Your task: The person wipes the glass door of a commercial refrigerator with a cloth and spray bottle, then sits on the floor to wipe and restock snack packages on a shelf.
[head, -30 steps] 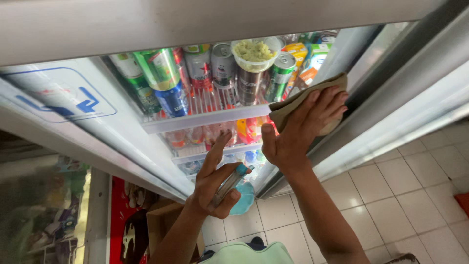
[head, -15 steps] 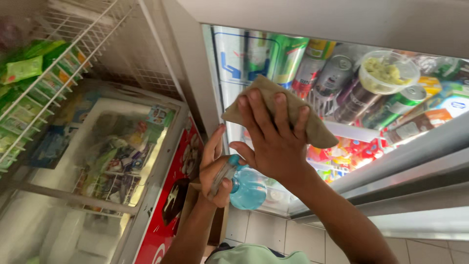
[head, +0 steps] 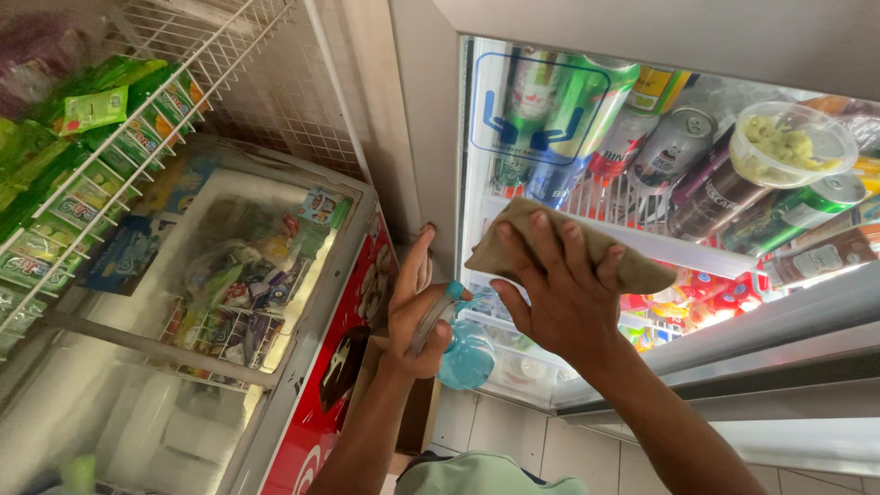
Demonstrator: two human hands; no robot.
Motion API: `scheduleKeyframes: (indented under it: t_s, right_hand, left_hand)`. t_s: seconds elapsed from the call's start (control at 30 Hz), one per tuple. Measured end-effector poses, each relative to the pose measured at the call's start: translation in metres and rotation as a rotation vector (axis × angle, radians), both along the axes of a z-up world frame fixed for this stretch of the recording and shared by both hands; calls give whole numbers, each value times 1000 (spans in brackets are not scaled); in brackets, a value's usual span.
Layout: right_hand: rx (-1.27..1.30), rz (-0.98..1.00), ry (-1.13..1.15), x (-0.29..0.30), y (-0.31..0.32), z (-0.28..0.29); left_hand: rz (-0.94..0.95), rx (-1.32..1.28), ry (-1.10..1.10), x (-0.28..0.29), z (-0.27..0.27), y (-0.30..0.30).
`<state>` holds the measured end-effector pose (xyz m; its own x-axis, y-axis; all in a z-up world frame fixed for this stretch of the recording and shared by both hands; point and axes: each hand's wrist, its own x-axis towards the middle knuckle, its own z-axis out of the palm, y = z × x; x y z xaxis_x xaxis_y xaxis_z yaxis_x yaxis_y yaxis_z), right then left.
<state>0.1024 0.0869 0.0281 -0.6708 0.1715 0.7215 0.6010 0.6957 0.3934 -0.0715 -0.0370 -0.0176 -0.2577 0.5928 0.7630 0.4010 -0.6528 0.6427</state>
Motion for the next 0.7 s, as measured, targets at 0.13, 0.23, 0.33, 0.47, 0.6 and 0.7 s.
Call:
scheduleKeyframes:
  t_s: [0.13,0.23,0.33,0.47,0.6,0.7]
  right_hand:
    - [-169,58,112,-24,-1,19]
    - [-113,84,93,-46,-7,34]
    - [36,45,-8,-46,-8,40]
    - [151,33,-80,-21,-5,25]
    - [94,-26,-57,21,5,-5]
    - [24,-83,50,60,18,-30]
  left_hand:
    - [-21,17,-12,-1,2,-1]
    - [-33,34,-4,1,0,-2]
    - [-35,33,-16,7,-8,-2]
    - [-82,-24,-43,17,-19,0]
    - [-166,2,15,42,-27,15]
    - [-231,-58,50,65,-26,28]
